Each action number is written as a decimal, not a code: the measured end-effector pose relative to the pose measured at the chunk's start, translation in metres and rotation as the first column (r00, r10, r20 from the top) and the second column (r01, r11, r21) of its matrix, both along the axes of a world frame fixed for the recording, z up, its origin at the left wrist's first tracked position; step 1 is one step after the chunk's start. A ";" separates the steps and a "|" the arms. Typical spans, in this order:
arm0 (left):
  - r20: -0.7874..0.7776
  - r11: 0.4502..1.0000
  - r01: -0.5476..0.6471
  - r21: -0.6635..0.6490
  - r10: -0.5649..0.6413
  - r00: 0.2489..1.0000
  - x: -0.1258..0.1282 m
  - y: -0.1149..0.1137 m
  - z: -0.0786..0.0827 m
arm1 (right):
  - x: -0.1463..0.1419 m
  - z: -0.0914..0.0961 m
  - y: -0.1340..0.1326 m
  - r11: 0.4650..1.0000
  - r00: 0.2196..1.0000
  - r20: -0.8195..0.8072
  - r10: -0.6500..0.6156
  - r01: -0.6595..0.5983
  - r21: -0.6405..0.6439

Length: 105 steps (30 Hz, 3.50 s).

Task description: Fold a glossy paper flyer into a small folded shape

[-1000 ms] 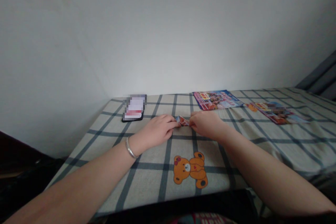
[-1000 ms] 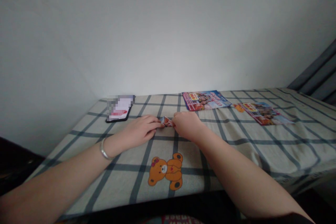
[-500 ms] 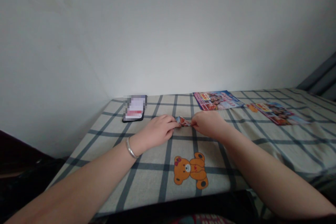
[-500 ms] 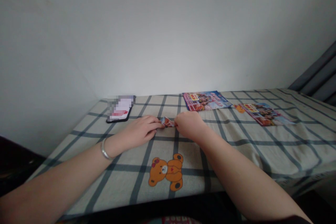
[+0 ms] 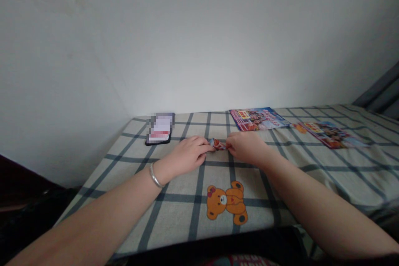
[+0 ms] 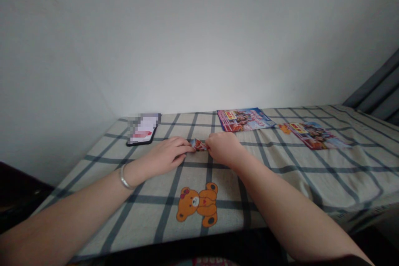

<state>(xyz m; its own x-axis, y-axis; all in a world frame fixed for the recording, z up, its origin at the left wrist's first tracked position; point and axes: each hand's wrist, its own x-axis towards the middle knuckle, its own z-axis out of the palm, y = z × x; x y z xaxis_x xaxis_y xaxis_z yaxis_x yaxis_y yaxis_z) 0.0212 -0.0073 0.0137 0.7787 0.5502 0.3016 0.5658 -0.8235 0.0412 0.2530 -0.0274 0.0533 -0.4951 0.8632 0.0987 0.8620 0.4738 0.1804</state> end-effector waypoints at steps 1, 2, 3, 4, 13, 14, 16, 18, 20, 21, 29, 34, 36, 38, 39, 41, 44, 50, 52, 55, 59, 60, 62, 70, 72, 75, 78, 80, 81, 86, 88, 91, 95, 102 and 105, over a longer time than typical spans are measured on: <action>0.004 1.000 0.003 0.003 -0.003 1.000 0.000 0.000 -0.001 | -0.001 -0.001 0.000 1.000 1.000 -0.014 0.014 -0.014 0.025; 0.009 1.000 0.007 0.007 -0.007 1.000 -0.001 0.001 -0.002 | -0.002 -0.002 0.000 0.999 0.999 -0.032 0.033 -0.031 0.044; 0.012 1.000 0.011 0.011 -0.011 1.000 -0.001 0.001 -0.002 | -0.003 -0.004 0.000 0.997 0.997 -0.052 0.053 -0.050 0.056; 0.015 1.000 0.014 0.014 -0.014 1.000 -0.001 0.001 -0.003 | -0.003 -0.006 0.001 0.996 0.995 -0.073 0.073 -0.069 0.063; 0.105 0.992 -0.126 0.021 0.123 0.987 0.002 -0.003 -0.006 | -0.013 -0.025 0.010 0.987 0.971 -0.182 0.154 -0.144 0.067; 0.105 0.990 -0.142 0.017 0.139 0.985 0.002 -0.003 -0.005 | -0.014 -0.025 0.011 0.987 0.971 -0.185 0.154 -0.143 0.069; 0.098 0.989 -0.149 0.013 0.147 0.984 0.002 -0.001 -0.005 | -0.014 -0.026 0.012 0.987 0.968 -0.195 0.157 -0.147 0.066; 0.105 0.990 -0.137 0.020 0.134 0.985 0.002 0.001 -0.005 | -0.013 -0.026 0.013 0.986 0.963 -0.217 0.162 -0.153 0.058; 0.113 0.992 -0.128 0.018 0.125 0.986 0.001 0.003 -0.005 | -0.013 -0.026 0.012 0.986 0.956 -0.243 0.165 -0.156 0.054; 0.115 0.992 -0.126 0.012 0.124 0.986 0.001 0.004 -0.005 | -0.013 -0.025 0.012 0.986 0.954 -0.250 0.166 -0.157 0.055; 0.213 0.995 -0.078 -0.062 0.090 0.973 -0.001 0.009 -0.008 | -0.019 -0.023 0.009 0.990 0.963 -0.228 0.142 -0.134 0.050; 0.296 0.979 -0.100 -0.176 0.149 0.944 0.002 0.006 -0.005 | -0.024 -0.024 0.009 0.993 0.976 -0.182 0.116 -0.111 0.039; 0.352 0.959 -0.127 -0.252 0.213 0.911 0.004 0.005 -0.004 | -0.026 -0.025 0.009 0.994 0.977 -0.185 0.104 -0.098 0.040; 0.407 0.941 -0.142 -0.307 0.264 0.874 0.007 0.005 -0.004 | -0.028 -0.027 0.010 0.995 0.972 -0.216 0.096 -0.087 0.047; 0.431 0.936 -0.147 -0.321 0.282 0.857 0.007 0.005 -0.005 | -0.029 -0.028 0.010 0.995 0.966 -0.239 0.096 -0.086 0.052; 0.479 0.931 -0.156 -0.331 0.308 0.822 0.009 0.006 -0.007 | -0.032 -0.029 0.010 0.993 0.948 -0.297 0.112 -0.099 0.059; 0.538 0.919 -0.173 -0.353 0.351 0.766 0.009 0.008 -0.010 | -0.036 -0.030 0.010 0.991 0.916 -0.376 0.136 -0.119 0.067; 0.549 0.945 -0.168 -0.279 0.301 0.780 0.012 0.010 -0.015 | -0.040 -0.033 0.008 0.992 0.878 -0.462 0.127 -0.114 0.057; 0.540 0.951 -0.168 -0.258 0.286 0.791 0.013 0.009 -0.016 | -0.040 -0.035 0.009 0.992 0.853 -0.507 0.128 -0.116 0.054; 0.513 0.945 -0.159 -0.284 0.290 0.808 0.015 0.007 -0.017 | -0.039 -0.038 0.012 0.991 0.799 -0.589 0.122 -0.127 0.034; 0.482 0.950 -0.143 -0.276 0.266 0.835 0.015 0.004 -0.016 | -0.037 -0.040 0.017 0.988 0.713 -0.695 0.097 -0.151 -0.018; 0.478 0.952 -0.142 -0.273 0.262 0.839 0.015 0.004 -0.016 | -0.036 -0.040 0.017 0.987 0.696 -0.712 0.093 -0.158 -0.026; 0.478 0.952 -0.144 -0.269 0.262 0.838 0.014 0.004 -0.016 | -0.035 -0.040 0.018 0.986 0.673 -0.735 0.086 -0.164 -0.034; 0.558 0.945 -0.073 -0.317 0.249 0.791 0.011 0.006 -0.016 | -0.033 -0.043 0.022 0.986 0.604 -0.796 0.046 -0.153 -0.060; 0.551 0.949 -0.074 -0.305 0.239 0.799 0.012 0.006 -0.015 | -0.032 -0.044 0.024 0.988 0.593 -0.805 0.014 -0.131 -0.079; 0.545 0.947 -0.057 -0.317 0.231 0.806 0.012 0.007 -0.013 | -0.029 -0.043 0.024 0.988 0.594 -0.804 -0.016 -0.112 -0.102; 0.534 0.952 -0.059 -0.299 0.219 0.817 0.010 0.008 -0.013 | -0.025 -0.041 0.024 0.990 0.635 -0.772 -0.025 -0.093 -0.109; 0.511 0.962 -0.060 -0.267 0.194 0.838 0.009 0.009 -0.013 | -0.022 -0.038 0.023 0.991 0.669 -0.742 -0.034 -0.073 -0.111; 0.493 0.966 -0.057 -0.251 0.178 0.852 0.009 0.009 -0.013 | -0.020 -0.037 0.023 0.991 0.681 -0.731 -0.041 -0.063 -0.114; 0.407 0.977 -0.055 -0.206 0.137 0.903 0.007 0.009 -0.010 | -0.011 -0.033 0.025 0.991 0.742 -0.668 -0.050 -0.046 -0.125; 0.404 0.977 -0.056 -0.207 0.138 0.904 0.007 0.009 -0.009 | -0.006 -0.033 0.027 0.993 0.776 -0.630 -0.028 -0.049 -0.104; 0.381 0.979 -0.029 -0.200 0.105 0.919 0.007 0.009 -0.008 | 0.002 -0.035 0.033 0.995 0.817 -0.574 0.044 -0.090 -0.051; 0.339 0.985 0.022 -0.172 0.038 0.940 0.006 0.010 -0.008 | 0.009 -0.036 0.039 0.984 0.855 -0.493 0.159 -0.176 0.012; 0.241 0.980 0.139 -0.144 -0.102 0.965 -0.002 0.013 -0.008 | 0.011 -0.032 0.034 0.973 0.868 -0.449 0.210 -0.231 0.009; 0.187 0.982 0.132 -0.137 -0.105 0.977 -0.005 0.013 -0.008 | 0.011 -0.032 0.031 0.974 0.854 -0.481 0.197 -0.228 -0.007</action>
<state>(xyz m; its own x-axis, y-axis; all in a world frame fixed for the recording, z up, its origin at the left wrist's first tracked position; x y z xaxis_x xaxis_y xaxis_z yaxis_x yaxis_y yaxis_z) 0.0161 0.0060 0.0054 0.7820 0.5060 0.3640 0.4370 -0.8615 0.2586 0.2637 0.0039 0.0217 -0.5736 0.7544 0.3191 0.7127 0.6517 -0.2597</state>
